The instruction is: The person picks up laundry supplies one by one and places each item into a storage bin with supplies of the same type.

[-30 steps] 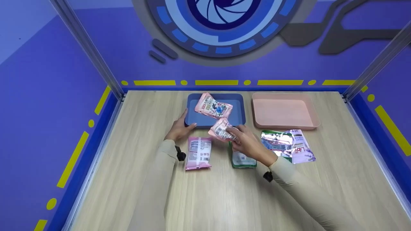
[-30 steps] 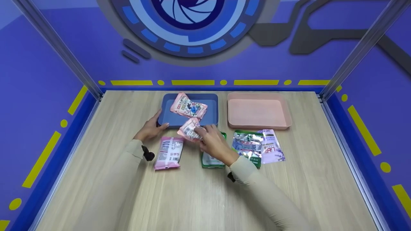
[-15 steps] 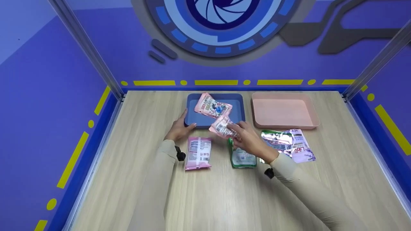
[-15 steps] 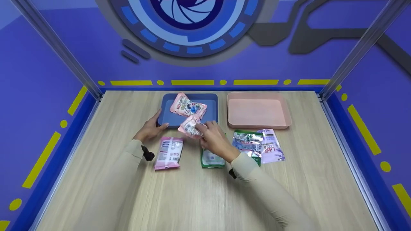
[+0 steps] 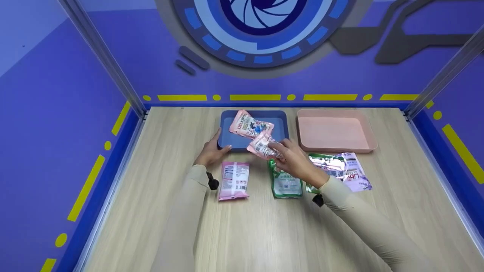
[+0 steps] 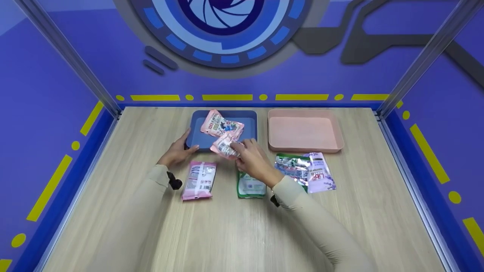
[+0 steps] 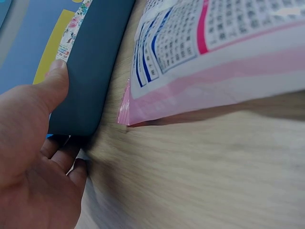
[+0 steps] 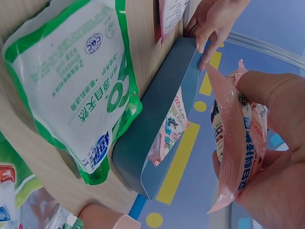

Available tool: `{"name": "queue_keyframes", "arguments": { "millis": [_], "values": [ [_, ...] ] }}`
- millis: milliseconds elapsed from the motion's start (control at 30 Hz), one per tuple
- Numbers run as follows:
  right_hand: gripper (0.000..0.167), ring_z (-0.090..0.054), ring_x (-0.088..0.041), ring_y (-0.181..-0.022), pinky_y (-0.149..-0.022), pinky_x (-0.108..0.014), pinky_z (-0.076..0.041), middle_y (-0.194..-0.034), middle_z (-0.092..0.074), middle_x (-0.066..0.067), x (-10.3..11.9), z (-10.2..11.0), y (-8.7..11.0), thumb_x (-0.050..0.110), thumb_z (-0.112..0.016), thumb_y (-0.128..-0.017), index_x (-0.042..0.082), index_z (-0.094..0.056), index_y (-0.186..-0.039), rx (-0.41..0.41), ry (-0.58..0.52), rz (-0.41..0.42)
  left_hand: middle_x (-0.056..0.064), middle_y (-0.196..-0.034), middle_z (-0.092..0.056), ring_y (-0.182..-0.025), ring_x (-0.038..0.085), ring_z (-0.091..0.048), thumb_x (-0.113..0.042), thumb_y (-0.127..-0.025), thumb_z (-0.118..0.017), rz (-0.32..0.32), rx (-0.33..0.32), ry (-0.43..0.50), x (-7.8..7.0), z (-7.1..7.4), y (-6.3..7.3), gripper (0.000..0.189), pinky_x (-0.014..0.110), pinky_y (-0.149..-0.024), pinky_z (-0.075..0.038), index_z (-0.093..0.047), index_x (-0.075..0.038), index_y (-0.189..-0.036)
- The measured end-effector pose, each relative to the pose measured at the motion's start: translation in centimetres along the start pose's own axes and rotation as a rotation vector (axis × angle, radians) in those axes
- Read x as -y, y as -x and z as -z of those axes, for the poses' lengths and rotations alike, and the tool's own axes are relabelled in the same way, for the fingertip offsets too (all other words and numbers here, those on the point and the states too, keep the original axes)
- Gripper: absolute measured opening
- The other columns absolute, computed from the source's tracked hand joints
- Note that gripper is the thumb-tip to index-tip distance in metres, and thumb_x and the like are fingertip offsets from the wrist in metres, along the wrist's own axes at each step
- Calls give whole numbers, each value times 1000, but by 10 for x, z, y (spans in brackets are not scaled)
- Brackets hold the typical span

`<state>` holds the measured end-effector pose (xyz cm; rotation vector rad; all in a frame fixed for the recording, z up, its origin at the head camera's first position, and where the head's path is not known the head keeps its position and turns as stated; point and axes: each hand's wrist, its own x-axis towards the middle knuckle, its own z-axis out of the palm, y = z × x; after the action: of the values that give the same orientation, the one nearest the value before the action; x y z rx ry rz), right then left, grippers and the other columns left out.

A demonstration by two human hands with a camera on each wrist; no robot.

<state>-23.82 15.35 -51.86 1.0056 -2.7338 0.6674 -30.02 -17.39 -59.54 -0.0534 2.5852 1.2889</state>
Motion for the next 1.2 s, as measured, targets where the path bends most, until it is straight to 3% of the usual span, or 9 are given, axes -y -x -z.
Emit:
{"name": "queue_keyframes", "arguments": {
  "millis": [300,567,900,1200],
  "values": [
    [50,-57,-26,-96,-73,-37,-55,-112,-63,-12,-3,0,-3,6,-76,-89,14,-65,-137,-29,18,18,12,-170,-18,-155,34,-18,-42,-100,-66,-9,-1,-23,0,1,1,91,49,-126,-17,-6,-27,-167],
    [55,-55,-24,-101,-78,-37,-56,-117,-62,-9,-6,4,-7,4,-76,-88,16,-63,-139,9,11,-13,11,-171,-15,-156,34,-15,-41,-100,-66,12,3,9,0,1,2,91,52,-126,-15,-5,-28,-167],
    [53,-55,-26,-100,-77,-37,-56,-117,-64,-12,-12,2,-13,3,-76,-88,14,-63,-138,-11,13,49,12,-171,-18,-156,34,-19,-42,-100,-66,-13,-8,-15,-1,1,2,92,50,-126,-18,-6,-24,-167],
    [52,-53,-24,-98,-78,-35,-54,-117,-63,-10,-13,3,-18,7,-75,-91,17,-62,-141,12,5,36,11,-171,-15,-156,35,-15,-43,-101,-65,29,-2,2,-2,0,2,90,54,-126,-16,-6,-28,-167]
  ]
}}
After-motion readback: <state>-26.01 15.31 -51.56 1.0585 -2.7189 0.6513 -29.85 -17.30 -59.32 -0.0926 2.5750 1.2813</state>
